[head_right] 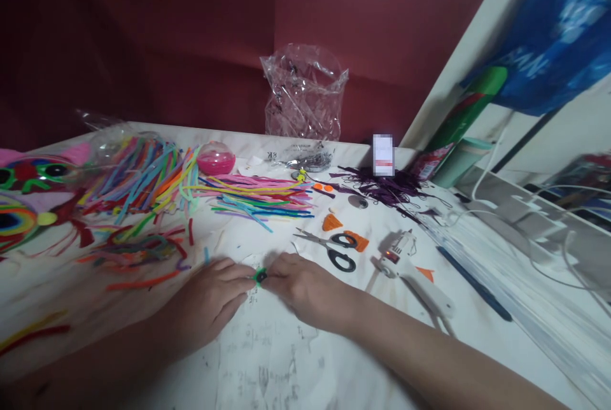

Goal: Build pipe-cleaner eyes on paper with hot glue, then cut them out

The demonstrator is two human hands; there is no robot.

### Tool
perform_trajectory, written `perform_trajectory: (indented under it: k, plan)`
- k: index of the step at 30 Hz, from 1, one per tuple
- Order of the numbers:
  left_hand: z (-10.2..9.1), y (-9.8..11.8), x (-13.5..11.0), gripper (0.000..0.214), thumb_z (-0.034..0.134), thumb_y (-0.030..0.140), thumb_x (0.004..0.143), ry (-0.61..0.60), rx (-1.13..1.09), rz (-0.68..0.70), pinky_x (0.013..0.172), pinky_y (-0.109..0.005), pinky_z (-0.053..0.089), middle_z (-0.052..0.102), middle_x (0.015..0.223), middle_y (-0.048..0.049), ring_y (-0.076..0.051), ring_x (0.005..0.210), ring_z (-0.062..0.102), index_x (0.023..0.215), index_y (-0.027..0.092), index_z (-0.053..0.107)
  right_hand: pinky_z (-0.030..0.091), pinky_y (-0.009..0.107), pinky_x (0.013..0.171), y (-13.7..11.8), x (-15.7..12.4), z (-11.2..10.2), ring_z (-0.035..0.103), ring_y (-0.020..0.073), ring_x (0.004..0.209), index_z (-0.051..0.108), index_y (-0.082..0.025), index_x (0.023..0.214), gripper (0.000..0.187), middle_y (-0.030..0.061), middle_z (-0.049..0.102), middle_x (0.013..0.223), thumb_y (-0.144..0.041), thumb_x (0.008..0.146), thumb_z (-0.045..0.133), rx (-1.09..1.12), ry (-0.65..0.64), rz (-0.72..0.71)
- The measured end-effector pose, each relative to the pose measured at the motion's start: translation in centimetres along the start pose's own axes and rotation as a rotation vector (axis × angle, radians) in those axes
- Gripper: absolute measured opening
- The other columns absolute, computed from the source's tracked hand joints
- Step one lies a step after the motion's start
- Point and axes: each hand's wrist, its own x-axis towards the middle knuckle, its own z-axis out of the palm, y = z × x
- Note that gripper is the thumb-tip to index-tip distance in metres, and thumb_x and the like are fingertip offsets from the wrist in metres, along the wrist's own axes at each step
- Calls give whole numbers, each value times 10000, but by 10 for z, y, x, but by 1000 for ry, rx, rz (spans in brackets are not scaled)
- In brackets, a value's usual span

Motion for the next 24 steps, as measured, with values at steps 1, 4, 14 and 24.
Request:
perform_trajectory:
  k: [1, 4, 14, 24]
  plan:
    - [0, 0, 0, 251, 410, 113, 873, -3, 4, -4, 798, -368, 409, 647, 975, -42, -208, 878, 512, 938, 187, 641, 463, 337, 826, -1, 0, 1, 552, 204, 947, 611, -125, 1116, 291, 125, 625, 968, -65, 908, 416, -6, 2, -3]
    - [1, 1, 0, 251, 409, 113, 873, -7, 9, -11, 804, -370, 409, 649, 964, -44, -209, 881, 513, 932, 185, 643, 464, 330, 813, -1, 2, 2, 551, 203, 939, 631, -140, 1080, 284, 115, 628, 963, -48, 891, 441, -2, -2, 9]
    - [3, -3, 0, 247, 418, 116, 876, 17, 2, -2, 802, -348, 409, 644, 965, -37, -196, 886, 514, 953, 199, 638, 489, 315, 753, -12, 3, -1, 584, 187, 857, 653, -152, 961, 242, 103, 641, 911, -61, 848, 459, 296, 184, 207]
    - [-1, 0, 0, 237, 427, 105, 870, 10, 12, 3, 803, -345, 410, 648, 944, -37, -199, 883, 521, 913, 194, 643, 407, 208, 511, -41, 7, 16, 501, 119, 563, 633, -173, 742, 242, 7, 584, 641, -101, 846, 427, 415, 133, 617]
